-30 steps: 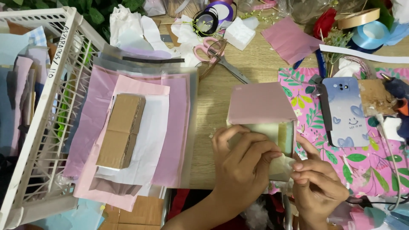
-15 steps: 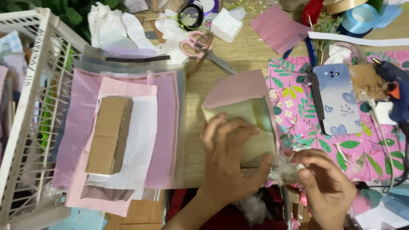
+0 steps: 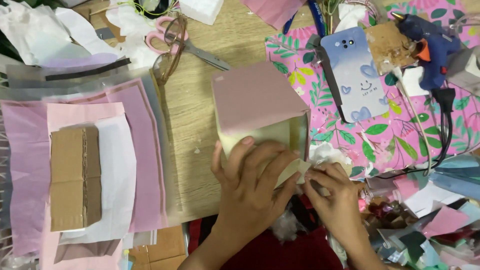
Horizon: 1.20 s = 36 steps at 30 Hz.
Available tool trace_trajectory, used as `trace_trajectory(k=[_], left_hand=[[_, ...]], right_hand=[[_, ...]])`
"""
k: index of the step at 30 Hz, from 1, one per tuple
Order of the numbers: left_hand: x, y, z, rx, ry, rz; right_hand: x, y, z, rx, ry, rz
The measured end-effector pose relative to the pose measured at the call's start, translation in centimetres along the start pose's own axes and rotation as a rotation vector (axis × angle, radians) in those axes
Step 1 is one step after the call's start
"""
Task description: Wrapping a rectangular box with pink and beige decorative paper at a design station.
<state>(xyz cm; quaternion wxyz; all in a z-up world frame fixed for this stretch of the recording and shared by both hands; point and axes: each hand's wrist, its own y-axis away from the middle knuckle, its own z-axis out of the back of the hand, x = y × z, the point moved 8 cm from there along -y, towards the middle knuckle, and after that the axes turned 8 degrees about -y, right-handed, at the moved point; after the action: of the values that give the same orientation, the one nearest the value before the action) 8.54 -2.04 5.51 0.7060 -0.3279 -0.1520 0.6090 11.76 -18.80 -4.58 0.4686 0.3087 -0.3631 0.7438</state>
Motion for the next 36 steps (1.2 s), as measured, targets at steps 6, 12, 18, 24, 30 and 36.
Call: trace_trajectory(k=[6, 12, 18, 24, 30, 36], left_hand=[[-0.1, 0.2, 0.1, 0.017, -0.006, -0.002], [-0.1, 0.6, -0.2, -0.021, -0.004, 0.007], [-0.2, 0.6, 0.0, -0.022, -0.003, -0.001], [0.3, 0.6, 0.3, -0.048, 0.101, 0.036], [0.1, -2.7, 3.3, -0.128, 0.153, 0.148], [0.5, -3.4, 3.3, -0.169, 0.159, 0.181]], right_hand=[[-1.9, 0.9, -0.2, -0.096, 0.042, -0.146], [0.2, 0.2, 1.8, 0.027, -0.169, -0.310], [4.8, 0.0, 5.3, -0.186, -0.193, -0.126], [5.0, -1.2, 2.3, -0.178, -0.373, -0.013], [5.5, -0.8, 2.6, -0.292, -0.254, 0.107], [5.7, -0.3, 2.2, -0.463, -0.074, 0.270]])
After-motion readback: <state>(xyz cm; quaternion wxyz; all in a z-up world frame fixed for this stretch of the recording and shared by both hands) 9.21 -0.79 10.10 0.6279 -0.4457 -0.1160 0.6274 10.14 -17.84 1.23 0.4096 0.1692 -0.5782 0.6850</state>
